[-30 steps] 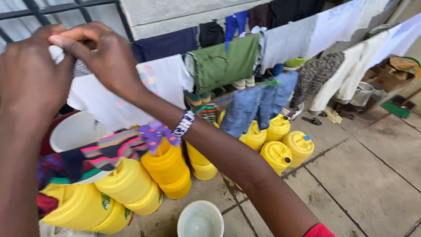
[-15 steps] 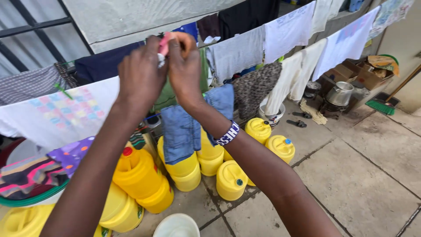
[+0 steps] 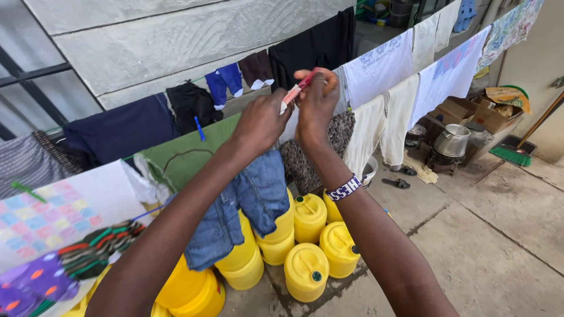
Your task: Hanging wet laundry on a clothesline and securing it with clothespins
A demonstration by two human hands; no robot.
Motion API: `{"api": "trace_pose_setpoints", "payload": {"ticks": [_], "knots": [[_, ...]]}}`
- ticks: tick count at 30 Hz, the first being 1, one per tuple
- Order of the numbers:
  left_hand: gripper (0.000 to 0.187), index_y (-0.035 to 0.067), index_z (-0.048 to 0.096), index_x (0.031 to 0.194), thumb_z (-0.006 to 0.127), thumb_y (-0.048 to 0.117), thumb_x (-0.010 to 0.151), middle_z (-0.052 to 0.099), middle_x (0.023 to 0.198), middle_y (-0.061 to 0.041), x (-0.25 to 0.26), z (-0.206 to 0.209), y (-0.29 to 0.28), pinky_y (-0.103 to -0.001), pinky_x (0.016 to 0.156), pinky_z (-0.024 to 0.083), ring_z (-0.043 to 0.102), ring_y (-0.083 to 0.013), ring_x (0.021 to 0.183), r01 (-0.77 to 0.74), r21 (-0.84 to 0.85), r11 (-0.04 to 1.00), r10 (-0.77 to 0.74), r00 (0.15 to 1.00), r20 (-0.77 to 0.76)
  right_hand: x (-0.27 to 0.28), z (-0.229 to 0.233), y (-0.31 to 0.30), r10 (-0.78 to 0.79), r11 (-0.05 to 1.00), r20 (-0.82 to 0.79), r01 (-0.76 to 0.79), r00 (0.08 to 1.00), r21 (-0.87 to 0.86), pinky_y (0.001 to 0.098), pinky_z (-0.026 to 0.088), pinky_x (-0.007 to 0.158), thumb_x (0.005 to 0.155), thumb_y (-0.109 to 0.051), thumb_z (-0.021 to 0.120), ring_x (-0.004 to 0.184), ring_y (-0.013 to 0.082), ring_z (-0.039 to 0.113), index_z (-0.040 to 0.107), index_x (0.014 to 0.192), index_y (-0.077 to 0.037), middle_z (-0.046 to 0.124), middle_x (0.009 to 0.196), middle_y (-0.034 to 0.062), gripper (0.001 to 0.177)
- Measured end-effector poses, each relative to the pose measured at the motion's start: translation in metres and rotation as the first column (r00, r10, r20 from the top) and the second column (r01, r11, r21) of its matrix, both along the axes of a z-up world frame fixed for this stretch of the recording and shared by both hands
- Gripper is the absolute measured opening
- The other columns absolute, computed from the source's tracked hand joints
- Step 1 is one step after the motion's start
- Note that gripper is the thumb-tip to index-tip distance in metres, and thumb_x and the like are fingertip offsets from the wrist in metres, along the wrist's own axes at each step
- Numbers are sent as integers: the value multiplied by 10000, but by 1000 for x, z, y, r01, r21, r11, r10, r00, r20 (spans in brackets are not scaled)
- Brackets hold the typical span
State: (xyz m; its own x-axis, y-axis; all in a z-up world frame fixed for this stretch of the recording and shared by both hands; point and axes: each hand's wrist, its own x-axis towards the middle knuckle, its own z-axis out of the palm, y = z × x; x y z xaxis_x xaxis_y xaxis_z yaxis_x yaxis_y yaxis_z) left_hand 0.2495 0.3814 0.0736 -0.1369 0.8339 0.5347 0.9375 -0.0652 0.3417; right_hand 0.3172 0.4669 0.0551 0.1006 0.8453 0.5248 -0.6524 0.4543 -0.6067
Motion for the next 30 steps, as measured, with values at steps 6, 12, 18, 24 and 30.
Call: {"api": "trace_pose_setpoints", "payload": {"ticks": [6, 12, 18, 24, 30], "knots": [[230, 60, 592, 920, 437, 224, 875, 641, 750, -198, -17, -22, 91, -505, 661, 507, 644, -428, 732, 158, -11, 987, -155, 979, 133, -13, -18, 93, -146, 988, 58, 143, 988, 59, 145, 347, 373, 973, -266, 412, 460, 71, 559, 422, 970, -77, 654, 702, 90, 190], [276, 134, 659, 758, 435, 215, 898, 628, 604, -96, -67, -18, 146, -393, 600, 500, 639, -294, 580, 80, 17, 997, -82, 968, 239, -3, -16, 187, 57, 998, 235, -49, 970, -40, 197, 566, 425, 925, -98, 472, 502, 109, 639, 504, 1022, 86, 680, 773, 154, 210], [420, -15, 647, 960, 399, 322, 928, 658, 883, -252, -108, -36, 214, -559, 734, 508, 635, -454, 871, -220, -112, 969, 231, 967, 103, -29, -27, 243, -199, 976, 628, 97, 752, 194, 189, 528, 351, 851, -121, 678, 417, 143, 631, 689, 841, -80, 617, 549, 63, 43], [370, 9, 664, 960, 455, 299, 864, 646, 854, -226, -142, -75, 255, -545, 631, 536, 653, -431, 817, -265, -267, 927, 266, 963, -34, -65, -43, 259, -329, 876, 769, -127, 548, 465, 207, 494, 345, 885, -87, 562, 389, 129, 597, 560, 825, -65, 621, 512, 55, 64], [435, -22, 630, 1055, 427, 320, 877, 624, 1031, -247, -137, -69, 250, -562, 755, 509, 607, -438, 987, -339, -418, 843, 347, 936, -59, -105, -82, 299, -643, 720, 758, -251, 109, 647, 482, 560, 574, 877, -159, 553, 683, 402, 666, 546, 916, -44, 644, 693, 220, 121]]}}
